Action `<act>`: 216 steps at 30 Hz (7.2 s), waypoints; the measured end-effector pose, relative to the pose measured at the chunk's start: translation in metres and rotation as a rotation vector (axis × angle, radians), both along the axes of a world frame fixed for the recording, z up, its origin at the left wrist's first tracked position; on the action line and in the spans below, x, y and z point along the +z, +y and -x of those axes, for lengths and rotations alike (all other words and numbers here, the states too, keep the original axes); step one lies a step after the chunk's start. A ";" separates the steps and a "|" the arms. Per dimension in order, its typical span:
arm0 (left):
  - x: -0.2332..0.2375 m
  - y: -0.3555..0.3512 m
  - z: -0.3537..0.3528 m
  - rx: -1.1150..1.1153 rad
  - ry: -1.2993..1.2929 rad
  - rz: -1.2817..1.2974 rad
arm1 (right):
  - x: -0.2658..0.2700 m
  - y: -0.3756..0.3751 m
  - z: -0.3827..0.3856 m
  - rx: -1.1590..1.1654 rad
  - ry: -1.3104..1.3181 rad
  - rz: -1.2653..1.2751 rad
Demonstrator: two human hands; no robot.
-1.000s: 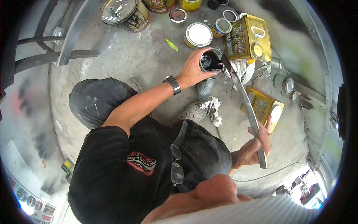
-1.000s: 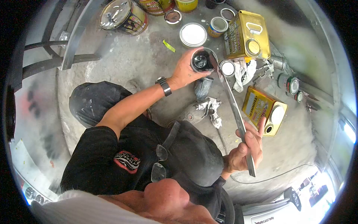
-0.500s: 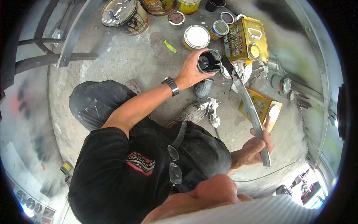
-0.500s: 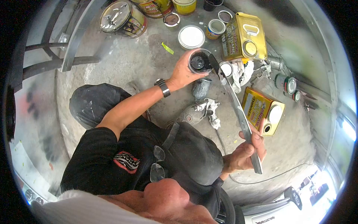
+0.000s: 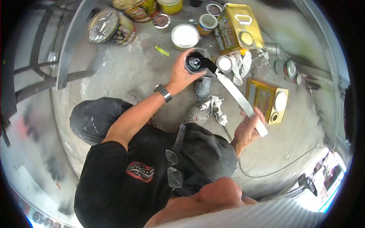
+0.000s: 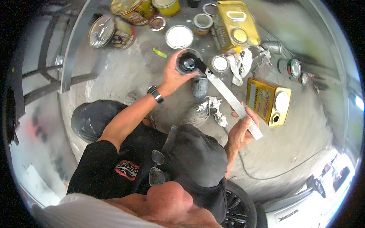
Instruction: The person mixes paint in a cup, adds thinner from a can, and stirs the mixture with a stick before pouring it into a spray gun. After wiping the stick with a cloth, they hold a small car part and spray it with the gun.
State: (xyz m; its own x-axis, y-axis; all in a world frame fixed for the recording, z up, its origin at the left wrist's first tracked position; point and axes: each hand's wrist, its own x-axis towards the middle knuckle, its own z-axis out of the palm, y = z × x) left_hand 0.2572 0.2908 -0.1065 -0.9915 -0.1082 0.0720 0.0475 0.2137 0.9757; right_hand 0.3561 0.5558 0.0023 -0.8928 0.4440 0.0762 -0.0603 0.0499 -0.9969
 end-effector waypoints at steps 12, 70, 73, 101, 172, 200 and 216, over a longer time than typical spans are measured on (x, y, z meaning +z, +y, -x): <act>-0.037 -0.026 -0.028 -0.157 -0.088 0.200 | -0.126 0.062 -0.009 -0.300 -0.026 0.684; -0.070 -0.034 -0.024 0.018 -0.182 0.076 | -0.225 0.061 0.027 -0.059 -0.546 -0.653; -0.072 -0.039 -0.023 -0.018 -0.159 0.172 | -0.231 0.061 0.021 -0.035 -0.704 -0.627; -0.026 -0.046 -0.021 -0.124 -0.163 0.125 | -0.179 0.047 -0.003 0.943 -0.985 0.217; -0.062 -0.112 -0.018 0.180 -0.163 0.052 | -0.123 -0.046 -0.025 0.820 -0.141 -0.344; -0.075 -0.067 -0.061 0.265 -0.532 -0.124 | -0.101 -0.055 -0.016 0.541 -0.178 -0.293; 0.079 0.021 -0.010 -0.488 -0.033 0.089 | -0.092 -0.040 -0.016 0.875 -0.347 -0.156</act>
State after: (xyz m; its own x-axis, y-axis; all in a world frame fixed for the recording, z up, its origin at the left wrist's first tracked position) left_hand 0.2670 0.3120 -0.0277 -0.9269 0.3743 0.0279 0.1325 0.2569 0.9573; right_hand 0.3721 0.5155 -0.0901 -0.8876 -0.3844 -0.2539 0.1592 0.2612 -0.9521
